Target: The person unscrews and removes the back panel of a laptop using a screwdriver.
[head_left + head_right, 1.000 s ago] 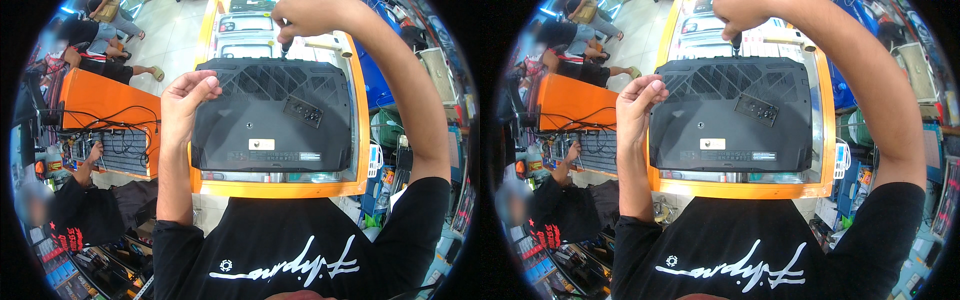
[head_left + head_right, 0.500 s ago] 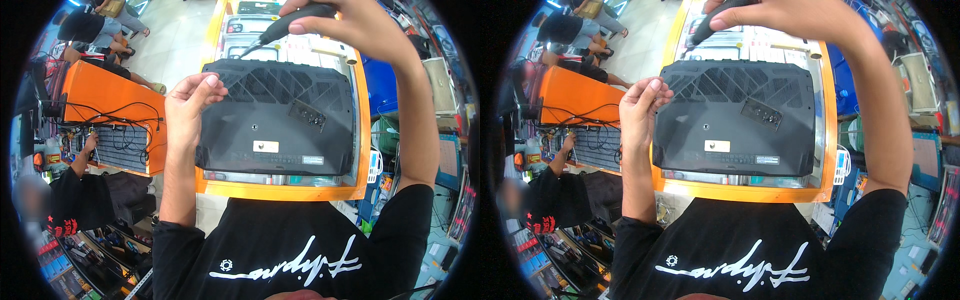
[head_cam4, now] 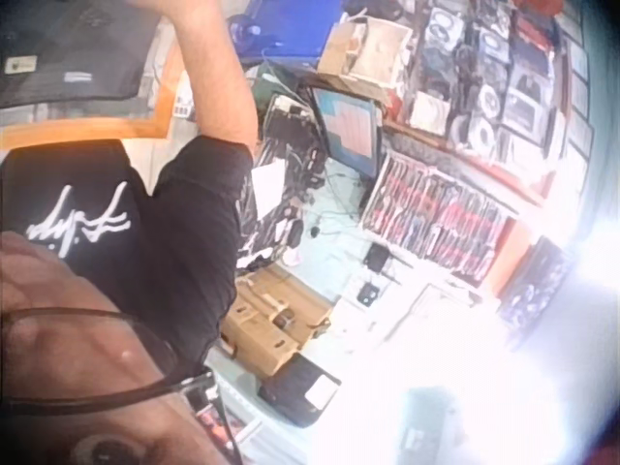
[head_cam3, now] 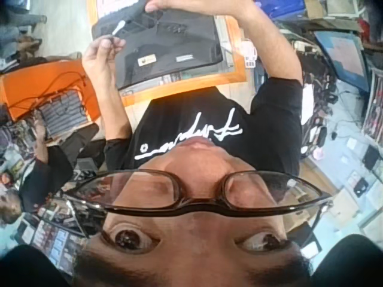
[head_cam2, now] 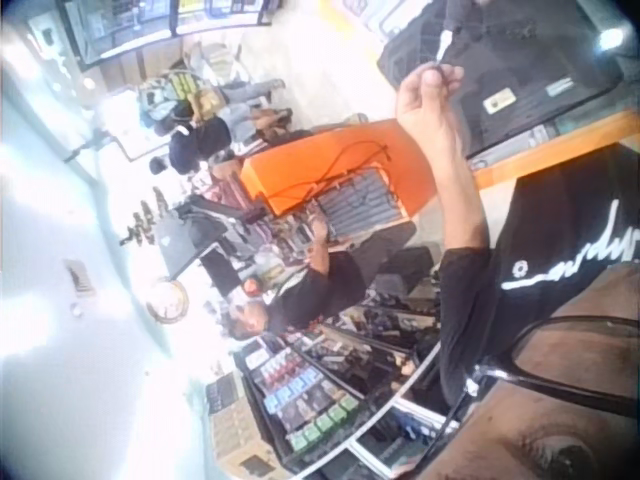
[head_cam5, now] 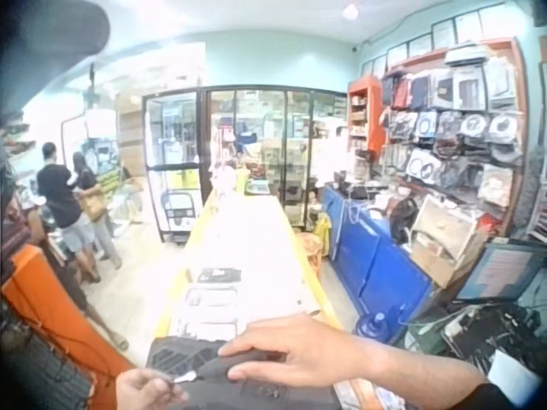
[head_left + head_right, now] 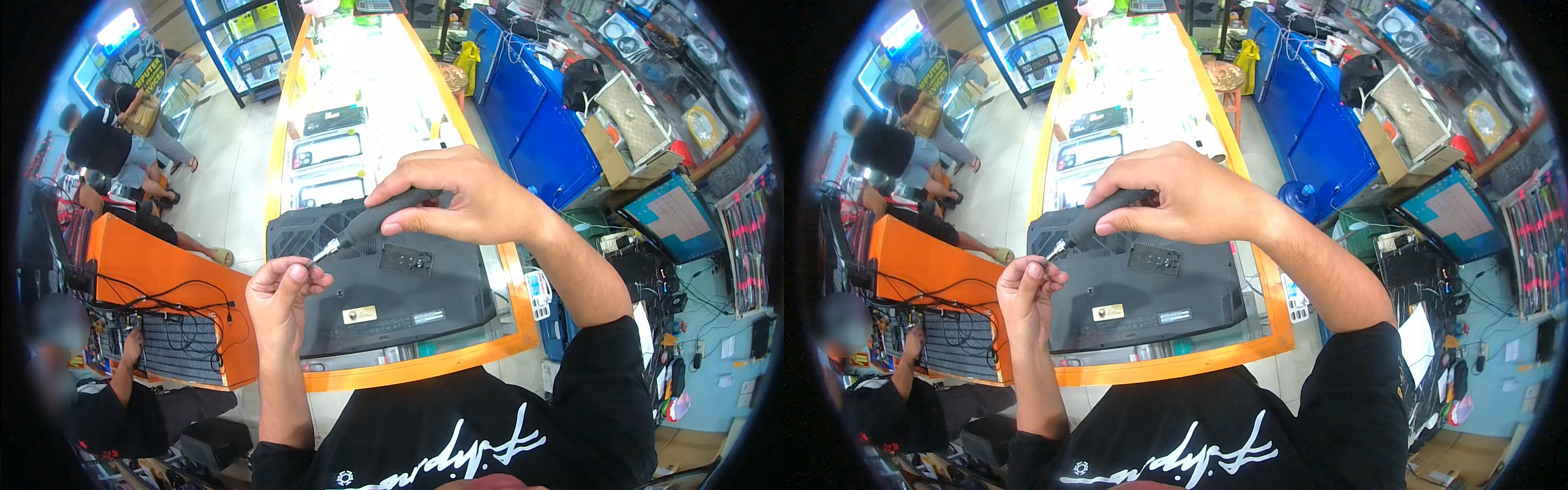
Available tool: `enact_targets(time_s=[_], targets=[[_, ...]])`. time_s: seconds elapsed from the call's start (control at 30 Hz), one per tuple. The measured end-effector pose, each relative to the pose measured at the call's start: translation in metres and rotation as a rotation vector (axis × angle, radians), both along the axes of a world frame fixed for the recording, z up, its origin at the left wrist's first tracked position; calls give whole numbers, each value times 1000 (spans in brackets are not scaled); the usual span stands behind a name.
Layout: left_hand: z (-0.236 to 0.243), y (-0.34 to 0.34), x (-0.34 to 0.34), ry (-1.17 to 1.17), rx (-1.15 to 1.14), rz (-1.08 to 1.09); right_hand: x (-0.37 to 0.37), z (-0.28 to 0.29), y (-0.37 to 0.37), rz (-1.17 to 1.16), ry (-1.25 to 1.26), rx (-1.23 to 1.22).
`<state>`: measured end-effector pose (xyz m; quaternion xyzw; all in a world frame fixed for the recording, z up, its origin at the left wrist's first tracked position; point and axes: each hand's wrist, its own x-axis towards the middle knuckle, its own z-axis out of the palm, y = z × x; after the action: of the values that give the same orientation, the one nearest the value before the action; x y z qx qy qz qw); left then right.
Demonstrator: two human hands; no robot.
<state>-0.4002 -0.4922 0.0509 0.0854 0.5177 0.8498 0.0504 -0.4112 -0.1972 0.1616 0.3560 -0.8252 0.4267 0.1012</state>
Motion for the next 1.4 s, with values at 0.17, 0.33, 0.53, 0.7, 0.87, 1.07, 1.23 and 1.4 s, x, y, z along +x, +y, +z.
enact_targets(time_s=[0.17, 0.33, 0.53, 0.7, 0.87, 1.07, 1.23, 1.4], targets=[[3, 14, 12, -3, -79, -24, 20, 2, 11, 20, 113, 16], [0, 36, 23, 5, -98, -36, 35, 3, 25, -19, 254, 85], [-20, 67, 19, 153, -140, 3, 17, 13, 73, -123, 112, 278], [-39, 64, 19, 212, -409, 67, -22, 12, 121, -222, 70, 646], [-46, 60, 18, 159, -398, 78, -42, -11, 131, -229, 13, 697], [-43, 59, 18, 140, -415, 61, -52, -20, 127, -225, 10, 749], [-43, 59, 18, 136, -415, 55, -62, -23, 123, -165, 45, 765], [-43, 59, 18, 169, -417, 40, -67, -16, 107, -134, -69, 818]])
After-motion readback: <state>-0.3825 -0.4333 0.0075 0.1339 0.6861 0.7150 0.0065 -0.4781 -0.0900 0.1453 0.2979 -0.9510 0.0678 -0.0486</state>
